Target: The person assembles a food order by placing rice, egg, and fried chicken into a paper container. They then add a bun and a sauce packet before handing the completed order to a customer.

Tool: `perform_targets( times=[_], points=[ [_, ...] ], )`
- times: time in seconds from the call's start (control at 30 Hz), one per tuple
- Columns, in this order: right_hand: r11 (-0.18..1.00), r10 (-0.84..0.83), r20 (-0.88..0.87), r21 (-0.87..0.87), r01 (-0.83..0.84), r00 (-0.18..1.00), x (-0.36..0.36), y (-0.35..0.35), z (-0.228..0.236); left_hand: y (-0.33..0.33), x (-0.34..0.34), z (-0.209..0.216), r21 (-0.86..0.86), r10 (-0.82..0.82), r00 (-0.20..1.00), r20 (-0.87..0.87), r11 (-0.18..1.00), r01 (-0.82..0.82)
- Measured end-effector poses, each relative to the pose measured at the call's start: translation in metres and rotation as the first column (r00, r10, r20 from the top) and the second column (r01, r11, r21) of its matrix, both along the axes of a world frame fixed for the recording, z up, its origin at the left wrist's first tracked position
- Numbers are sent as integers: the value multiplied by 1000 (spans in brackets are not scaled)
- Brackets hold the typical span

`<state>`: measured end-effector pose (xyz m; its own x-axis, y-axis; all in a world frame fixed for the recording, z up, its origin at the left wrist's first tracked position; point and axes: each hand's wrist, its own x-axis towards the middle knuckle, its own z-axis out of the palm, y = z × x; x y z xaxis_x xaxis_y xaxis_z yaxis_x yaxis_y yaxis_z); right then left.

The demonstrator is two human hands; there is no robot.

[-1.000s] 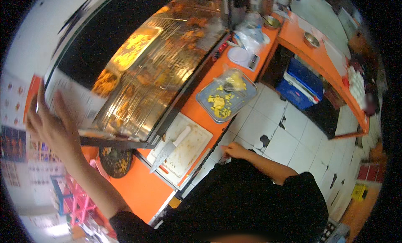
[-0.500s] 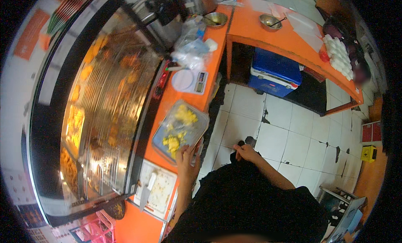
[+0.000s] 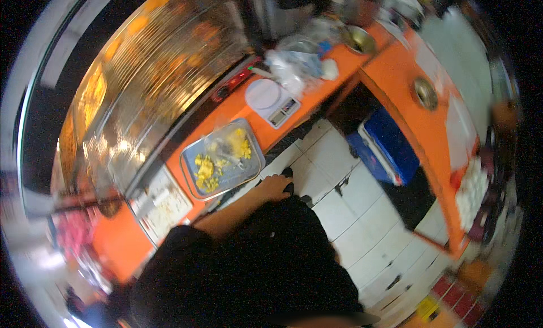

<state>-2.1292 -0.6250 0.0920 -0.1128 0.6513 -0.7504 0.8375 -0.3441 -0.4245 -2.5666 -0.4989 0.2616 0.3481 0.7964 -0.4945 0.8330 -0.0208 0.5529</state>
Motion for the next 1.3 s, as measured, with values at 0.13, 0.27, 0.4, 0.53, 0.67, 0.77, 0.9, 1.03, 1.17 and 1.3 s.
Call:
perform_targets(
  times=[0.13, 0.27, 0.4, 0.53, 0.67, 0.77, 0.9, 1.03, 1.17, 1.3],
  points=[
    [989, 134, -8, -68, -134, 991, 20, 21, -13, 11, -6, -39, -233, 23, 1000, 11, 972, -20],
    [978, 193, -41, -71, -196, 980, 14, 80, -18, -4, -15, -52, -100, 184, 978, 94, 980, -174],
    [941, 331, -75, -48, -335, 941, -5, 149, -19, -41, -20, -55, -115, 451, 890, 64, 889, -443],
    [825, 561, -84, -27, -565, 823, -13, 202, -38, -145, -8, -83, -139, 742, 663, 104, 671, -729],
    [562, 826, -62, 16, -827, 560, -26, 237, -65, -285, 49, -112, -392, 888, 437, 142, 456, -799],
    [62, 997, 25, 163, -985, 66, -52, 251, -81, -368, 110, -103, -762, 972, -200, 120, -38, -646],
    [60, 998, -11, 104, -993, 59, -114, 231, -86, -456, 156, -88, -827, 864, -498, 82, -219, -517],
    [548, 825, -140, -36, -836, 547, -200, 160, -58, -523, 181, -111, -823, 727, -686, -18, -400, -403],
    [494, 862, -116, -24, -869, 494, -293, 55, -36, -614, 184, -139, -775, 656, -748, -100, -523, -355],
    [31, 992, -125, 157, -987, 11, -385, -78, -50, -713, 191, -154, -535, 467, -884, -36, -756, -377]
  ],
)
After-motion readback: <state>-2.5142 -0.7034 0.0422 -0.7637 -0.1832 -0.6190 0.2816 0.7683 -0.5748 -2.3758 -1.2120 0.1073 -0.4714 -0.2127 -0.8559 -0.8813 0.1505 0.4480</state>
